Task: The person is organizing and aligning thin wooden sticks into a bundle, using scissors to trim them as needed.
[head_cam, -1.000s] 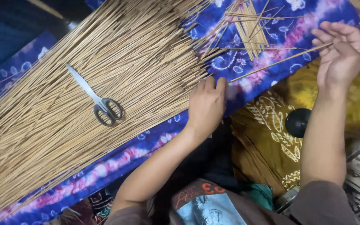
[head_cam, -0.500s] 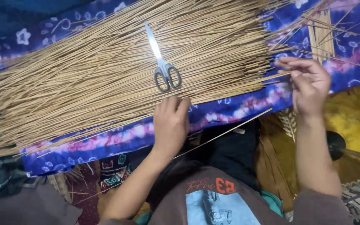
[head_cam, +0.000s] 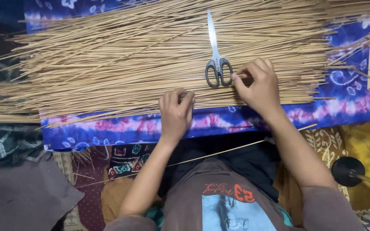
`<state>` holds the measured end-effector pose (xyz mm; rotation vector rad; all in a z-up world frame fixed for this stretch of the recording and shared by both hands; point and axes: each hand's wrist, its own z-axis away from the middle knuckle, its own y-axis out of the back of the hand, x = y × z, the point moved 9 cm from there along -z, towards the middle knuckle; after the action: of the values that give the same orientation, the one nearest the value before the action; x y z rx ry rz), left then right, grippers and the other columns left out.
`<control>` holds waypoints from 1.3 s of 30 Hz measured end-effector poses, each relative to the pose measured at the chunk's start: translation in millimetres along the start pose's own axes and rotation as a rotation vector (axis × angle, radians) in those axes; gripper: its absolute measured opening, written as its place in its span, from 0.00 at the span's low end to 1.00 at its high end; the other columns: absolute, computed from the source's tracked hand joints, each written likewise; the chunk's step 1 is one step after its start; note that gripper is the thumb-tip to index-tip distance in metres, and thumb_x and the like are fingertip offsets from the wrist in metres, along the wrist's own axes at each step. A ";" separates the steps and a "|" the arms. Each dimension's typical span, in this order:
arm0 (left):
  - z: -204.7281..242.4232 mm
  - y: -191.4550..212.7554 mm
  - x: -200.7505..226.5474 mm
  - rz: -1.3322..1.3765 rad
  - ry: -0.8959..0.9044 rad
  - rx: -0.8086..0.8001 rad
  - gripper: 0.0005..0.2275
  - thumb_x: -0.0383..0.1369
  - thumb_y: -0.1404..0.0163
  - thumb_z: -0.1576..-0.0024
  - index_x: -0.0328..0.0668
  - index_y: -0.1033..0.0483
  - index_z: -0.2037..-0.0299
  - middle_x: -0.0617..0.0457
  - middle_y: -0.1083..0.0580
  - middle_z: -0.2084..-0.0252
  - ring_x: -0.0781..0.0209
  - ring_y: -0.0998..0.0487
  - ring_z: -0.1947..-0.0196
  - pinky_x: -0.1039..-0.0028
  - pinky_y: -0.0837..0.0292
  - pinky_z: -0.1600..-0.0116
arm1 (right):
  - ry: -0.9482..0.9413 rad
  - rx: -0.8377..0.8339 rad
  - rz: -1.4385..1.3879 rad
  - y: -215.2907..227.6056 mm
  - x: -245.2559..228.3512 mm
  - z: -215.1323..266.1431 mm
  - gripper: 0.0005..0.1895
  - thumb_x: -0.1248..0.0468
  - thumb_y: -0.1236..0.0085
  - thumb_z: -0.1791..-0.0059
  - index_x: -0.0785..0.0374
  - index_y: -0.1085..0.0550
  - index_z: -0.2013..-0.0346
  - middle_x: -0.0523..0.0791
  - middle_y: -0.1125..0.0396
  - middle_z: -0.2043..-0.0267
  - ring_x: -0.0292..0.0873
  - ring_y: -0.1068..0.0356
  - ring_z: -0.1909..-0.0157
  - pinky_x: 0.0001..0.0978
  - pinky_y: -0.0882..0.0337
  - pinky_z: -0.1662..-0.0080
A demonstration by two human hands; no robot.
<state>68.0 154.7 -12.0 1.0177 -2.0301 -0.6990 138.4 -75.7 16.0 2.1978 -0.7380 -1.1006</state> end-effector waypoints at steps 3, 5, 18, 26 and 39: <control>-3.2 3.2 1.7 0.014 0.002 0.000 0.06 0.36 0.46 0.38 0.49 0.21 0.54 0.53 0.29 0.55 0.52 0.28 0.52 0.62 0.36 0.47 | -0.024 -0.071 0.041 -21.8 -18.9 -22.0 0.16 0.57 0.26 0.55 0.62 0.26 0.73 0.46 0.40 0.77 0.54 0.35 0.66 0.47 0.31 0.57; -6.5 7.3 2.8 0.020 0.020 0.012 0.06 0.37 0.46 0.37 0.49 0.22 0.54 0.54 0.29 0.55 0.52 0.28 0.53 0.62 0.37 0.47 | -0.065 -0.126 0.145 -32.6 -22.4 -28.1 0.17 0.55 0.27 0.56 0.62 0.26 0.75 0.47 0.38 0.76 0.54 0.33 0.65 0.47 0.31 0.58; -55.0 -4.5 46.9 0.105 -0.034 0.087 0.09 0.37 0.49 0.36 0.44 0.23 0.51 0.50 0.29 0.48 0.47 0.29 0.47 0.57 0.38 0.43 | -0.102 0.095 0.057 48.4 -9.1 -5.9 0.18 0.57 0.30 0.51 0.61 0.30 0.76 0.44 0.43 0.80 0.53 0.34 0.70 0.43 0.31 0.62; -122.7 -110.5 177.4 0.335 -0.250 -0.070 0.11 0.36 0.47 0.38 0.41 0.25 0.49 0.46 0.28 0.48 0.44 0.28 0.49 0.54 0.34 0.44 | -0.230 0.285 0.233 146.9 89.8 66.0 0.18 0.59 0.28 0.49 0.62 0.29 0.75 0.46 0.43 0.78 0.56 0.33 0.68 0.46 0.31 0.62; -190.3 -314.2 330.8 0.044 -0.415 -0.322 0.23 0.50 0.39 0.51 0.43 0.24 0.55 0.49 0.28 0.56 0.48 0.31 0.53 0.55 0.36 0.52 | -0.683 0.331 0.712 275.8 293.0 178.5 0.20 0.62 0.26 0.47 0.59 0.28 0.78 0.41 0.35 0.77 0.45 0.34 0.73 0.43 0.31 0.64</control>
<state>221.6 -315.1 -8.2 0.6777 -2.1783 -1.2497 78.6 -508.9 -34.4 1.5077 -1.9250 -1.3799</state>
